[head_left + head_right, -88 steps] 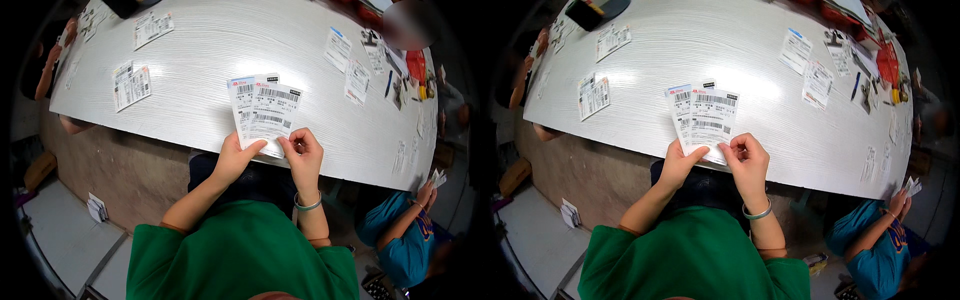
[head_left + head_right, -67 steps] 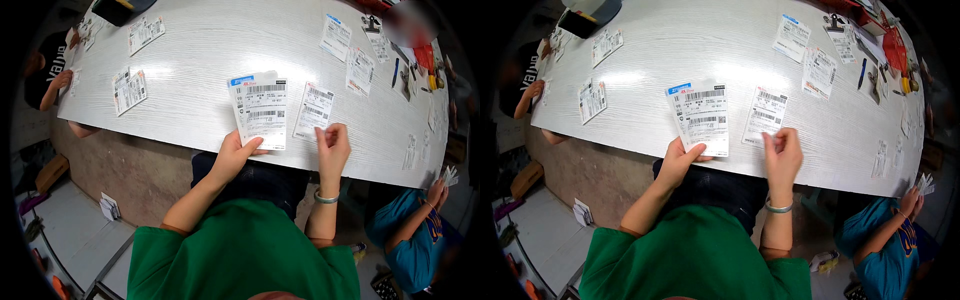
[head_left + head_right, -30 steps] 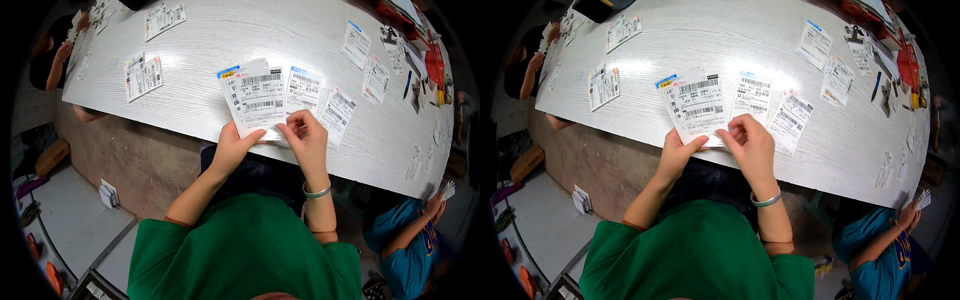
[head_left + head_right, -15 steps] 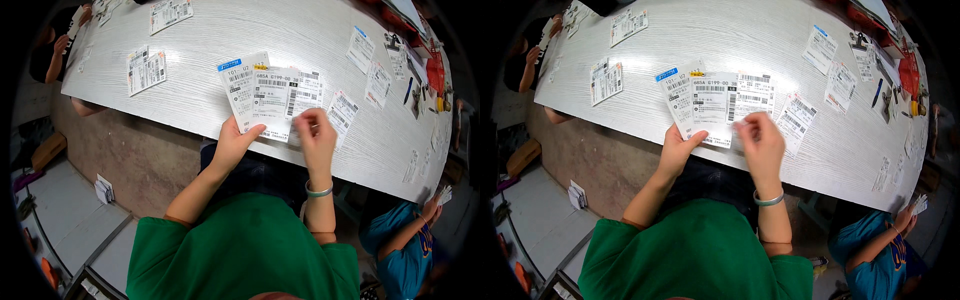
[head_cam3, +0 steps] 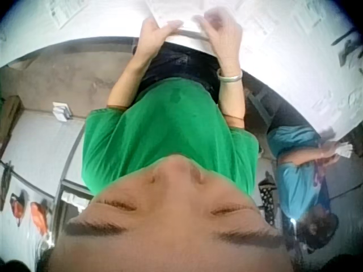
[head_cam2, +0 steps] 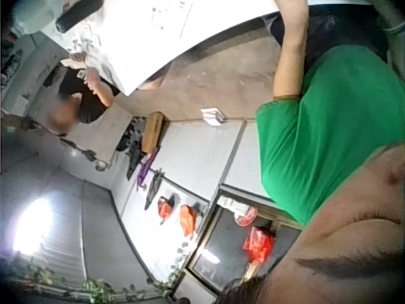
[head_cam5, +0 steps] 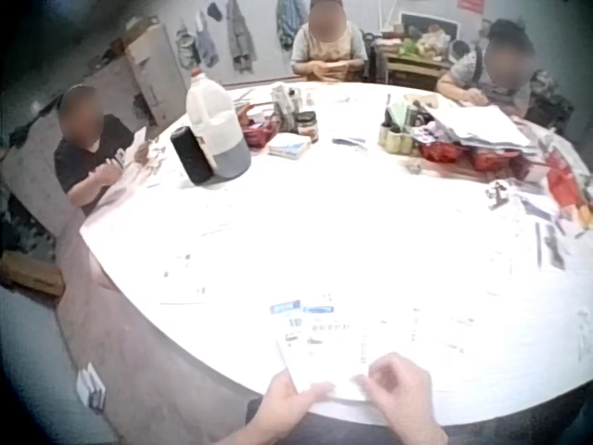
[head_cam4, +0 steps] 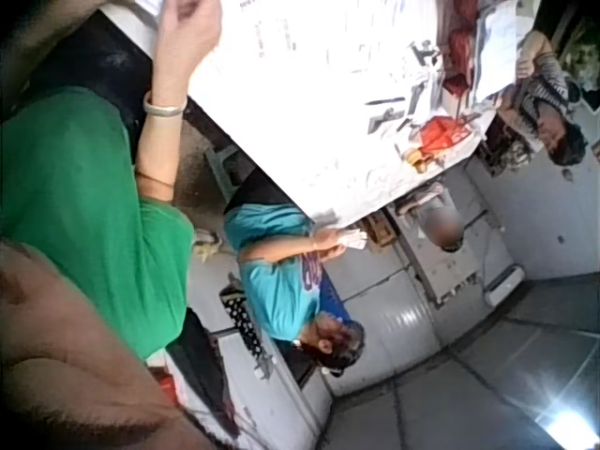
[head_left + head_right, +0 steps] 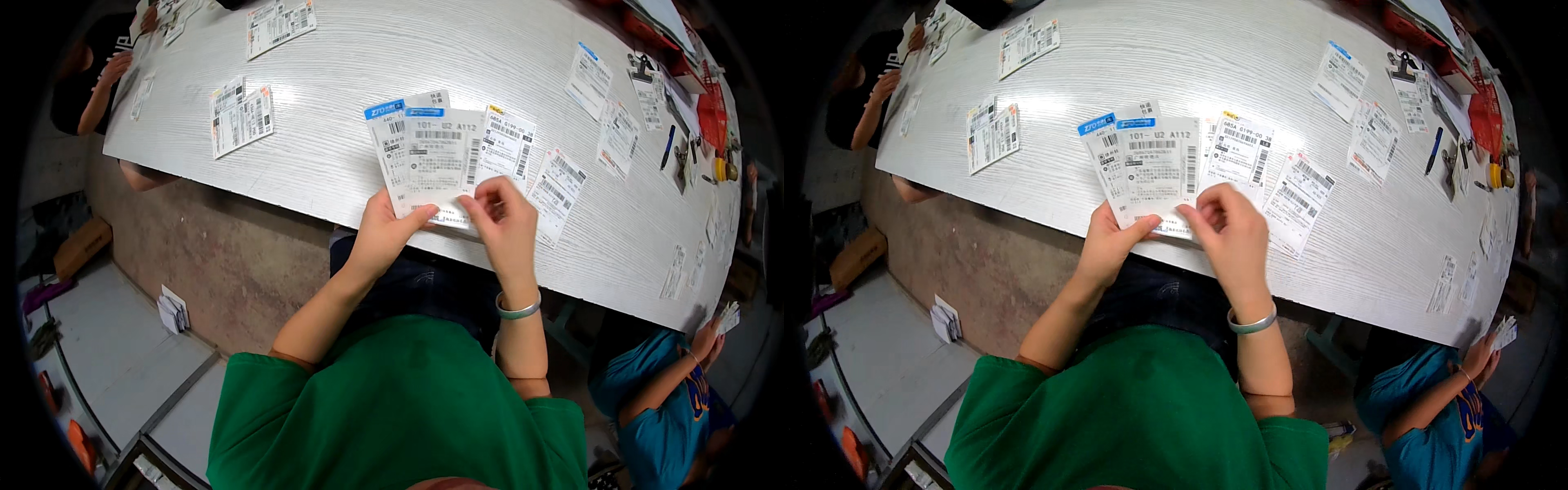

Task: The person sorts through a stack of papers, placing them into different piles on a table and occasionally using a clip to secure a group of papers.

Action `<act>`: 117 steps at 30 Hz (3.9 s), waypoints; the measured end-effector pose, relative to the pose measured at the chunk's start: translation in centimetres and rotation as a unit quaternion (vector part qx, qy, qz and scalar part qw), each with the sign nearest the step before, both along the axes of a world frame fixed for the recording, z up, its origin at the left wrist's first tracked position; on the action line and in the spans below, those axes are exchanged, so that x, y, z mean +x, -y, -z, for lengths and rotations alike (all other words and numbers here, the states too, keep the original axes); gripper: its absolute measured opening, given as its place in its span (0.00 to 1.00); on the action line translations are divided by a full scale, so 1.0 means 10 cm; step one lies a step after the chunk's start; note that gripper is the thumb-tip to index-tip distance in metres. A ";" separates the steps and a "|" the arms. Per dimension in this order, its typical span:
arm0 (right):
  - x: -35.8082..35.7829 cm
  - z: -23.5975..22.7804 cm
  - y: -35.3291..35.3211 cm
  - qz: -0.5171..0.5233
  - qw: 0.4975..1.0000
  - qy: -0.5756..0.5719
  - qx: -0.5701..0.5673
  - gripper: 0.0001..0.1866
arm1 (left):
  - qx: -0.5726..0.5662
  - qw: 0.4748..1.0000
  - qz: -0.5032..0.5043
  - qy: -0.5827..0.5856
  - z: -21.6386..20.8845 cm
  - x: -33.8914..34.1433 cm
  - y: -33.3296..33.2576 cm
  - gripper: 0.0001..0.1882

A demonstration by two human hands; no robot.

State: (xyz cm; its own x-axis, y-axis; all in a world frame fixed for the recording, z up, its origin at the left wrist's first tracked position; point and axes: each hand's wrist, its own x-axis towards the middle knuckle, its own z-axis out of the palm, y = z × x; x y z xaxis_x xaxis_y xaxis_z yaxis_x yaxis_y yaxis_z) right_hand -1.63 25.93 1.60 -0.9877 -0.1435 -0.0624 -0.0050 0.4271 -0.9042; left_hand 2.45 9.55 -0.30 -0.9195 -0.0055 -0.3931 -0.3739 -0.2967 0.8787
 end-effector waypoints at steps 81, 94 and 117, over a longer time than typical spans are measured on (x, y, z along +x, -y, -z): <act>0.43 0.23 0.17 0.186 0.910 0.117 -0.352 0.08 | 0.081 0.988 -0.090 -0.097 0.15 0.15 -0.27 0.22; 0.27 0.00 -0.11 0.075 0.969 0.096 -0.214 0.08 | 0.179 0.975 -0.130 -0.031 0.01 0.02 -0.16 0.21; -0.21 -0.31 -0.10 -0.115 0.961 -0.091 0.235 0.08 | 0.128 0.991 0.042 0.026 -0.02 0.02 -0.03 0.21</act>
State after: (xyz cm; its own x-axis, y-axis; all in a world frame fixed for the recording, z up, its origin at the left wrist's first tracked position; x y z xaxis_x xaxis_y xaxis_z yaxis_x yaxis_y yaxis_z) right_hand -3.68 26.90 4.67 -0.9341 -0.3569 -0.0030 -0.2875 0.7574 -0.5863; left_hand 2.69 9.87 -0.13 -0.8914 0.1750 -0.4182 -0.4486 -0.4729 0.7584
